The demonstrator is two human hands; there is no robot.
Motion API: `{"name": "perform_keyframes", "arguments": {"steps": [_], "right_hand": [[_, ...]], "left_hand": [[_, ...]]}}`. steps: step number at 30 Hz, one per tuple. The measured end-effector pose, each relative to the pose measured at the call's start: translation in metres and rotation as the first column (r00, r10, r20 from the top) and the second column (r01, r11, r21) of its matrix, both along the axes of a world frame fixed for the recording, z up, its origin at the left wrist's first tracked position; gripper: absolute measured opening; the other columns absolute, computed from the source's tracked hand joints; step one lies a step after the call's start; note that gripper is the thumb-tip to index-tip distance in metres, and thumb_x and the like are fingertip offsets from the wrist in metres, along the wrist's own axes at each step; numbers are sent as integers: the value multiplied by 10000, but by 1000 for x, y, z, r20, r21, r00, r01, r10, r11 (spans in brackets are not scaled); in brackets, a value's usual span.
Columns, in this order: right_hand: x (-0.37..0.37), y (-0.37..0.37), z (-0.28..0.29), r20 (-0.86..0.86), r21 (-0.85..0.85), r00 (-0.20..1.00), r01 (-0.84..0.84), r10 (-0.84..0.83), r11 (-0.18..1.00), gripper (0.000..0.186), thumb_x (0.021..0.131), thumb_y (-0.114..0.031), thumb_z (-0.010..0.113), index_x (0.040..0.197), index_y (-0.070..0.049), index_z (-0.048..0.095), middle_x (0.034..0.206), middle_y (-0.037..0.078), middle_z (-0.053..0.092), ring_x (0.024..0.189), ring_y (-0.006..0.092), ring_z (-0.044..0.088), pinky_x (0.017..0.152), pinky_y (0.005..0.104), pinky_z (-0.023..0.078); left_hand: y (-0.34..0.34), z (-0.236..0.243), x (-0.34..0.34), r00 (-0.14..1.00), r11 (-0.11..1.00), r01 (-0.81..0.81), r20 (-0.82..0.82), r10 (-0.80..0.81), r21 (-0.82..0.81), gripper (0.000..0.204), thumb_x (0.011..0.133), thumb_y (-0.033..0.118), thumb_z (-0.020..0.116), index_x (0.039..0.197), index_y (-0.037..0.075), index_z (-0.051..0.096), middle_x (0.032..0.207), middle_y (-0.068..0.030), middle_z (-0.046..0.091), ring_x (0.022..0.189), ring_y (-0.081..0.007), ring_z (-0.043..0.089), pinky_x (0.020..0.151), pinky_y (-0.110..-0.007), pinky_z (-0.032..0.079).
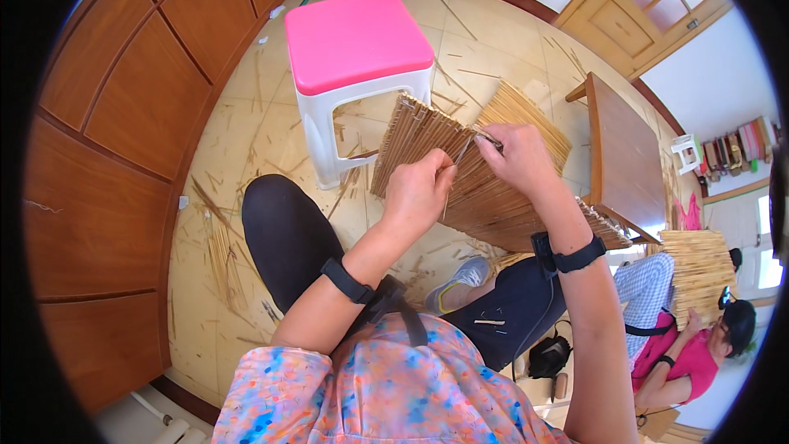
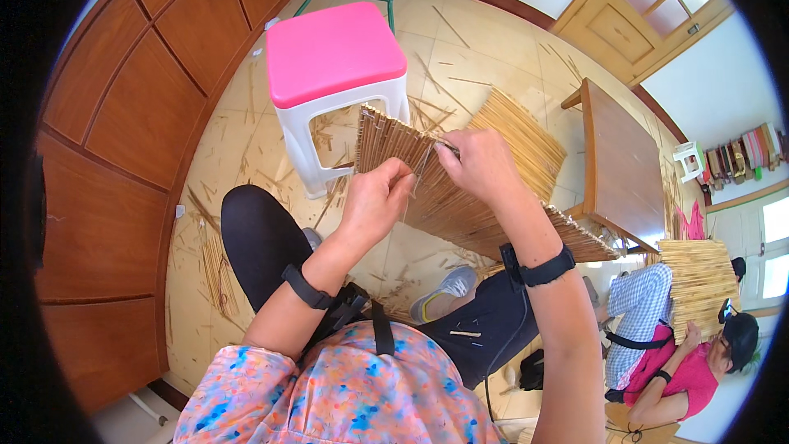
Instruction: The person weaves a straw mat by threading twine through a series of parallel straw stalks, tying off sections and handling several mats throughout the process.
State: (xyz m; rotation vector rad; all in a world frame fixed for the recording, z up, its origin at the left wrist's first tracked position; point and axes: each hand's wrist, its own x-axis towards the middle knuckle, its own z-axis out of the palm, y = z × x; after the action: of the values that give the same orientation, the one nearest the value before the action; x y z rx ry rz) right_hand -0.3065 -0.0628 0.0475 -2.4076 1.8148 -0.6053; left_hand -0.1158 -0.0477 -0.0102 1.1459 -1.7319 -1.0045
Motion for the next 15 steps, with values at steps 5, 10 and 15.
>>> {"name": "perform_keyframes", "arguments": {"steps": [5, 10, 15], "right_hand": [[3, 2, -2, 68, -73, 996, -49, 54, 996, 177, 844, -158, 659, 753, -8, 637, 700, 213, 612, 647, 409, 592, 574, 429, 478], [3, 1, -2, 81, -65, 996, -42, 47, 997, 189, 840, -147, 658, 722, -3, 628, 678, 213, 599, 630, 400, 586, 563, 428, 466], [4, 0, 2, 42, -39, 999, -25, 27, 999, 194, 839, -206, 656, 745, -37, 674, 699, 194, 628, 666, 396, 613, 602, 449, 504]], "left_hand": [[0, -3, 3, 1000, 999, -9, -30, 8, -45, 118, 880, 90, 667, 943, -10, 675, 687, -144, 663, 566, -179, 619, 553, -316, 477], [1, -4, 3, 997, 999, -6, -80, 2, -41, 158, 861, 77, 678, 991, -7, 708, 687, -139, 670, 555, -167, 607, 545, -310, 472], [1, 1, 4, 997, 997, -5, -71, -1, -83, 213, 847, 76, 674, 1042, 4, 718, 663, -143, 658, 527, -166, 572, 530, -311, 459]]}}
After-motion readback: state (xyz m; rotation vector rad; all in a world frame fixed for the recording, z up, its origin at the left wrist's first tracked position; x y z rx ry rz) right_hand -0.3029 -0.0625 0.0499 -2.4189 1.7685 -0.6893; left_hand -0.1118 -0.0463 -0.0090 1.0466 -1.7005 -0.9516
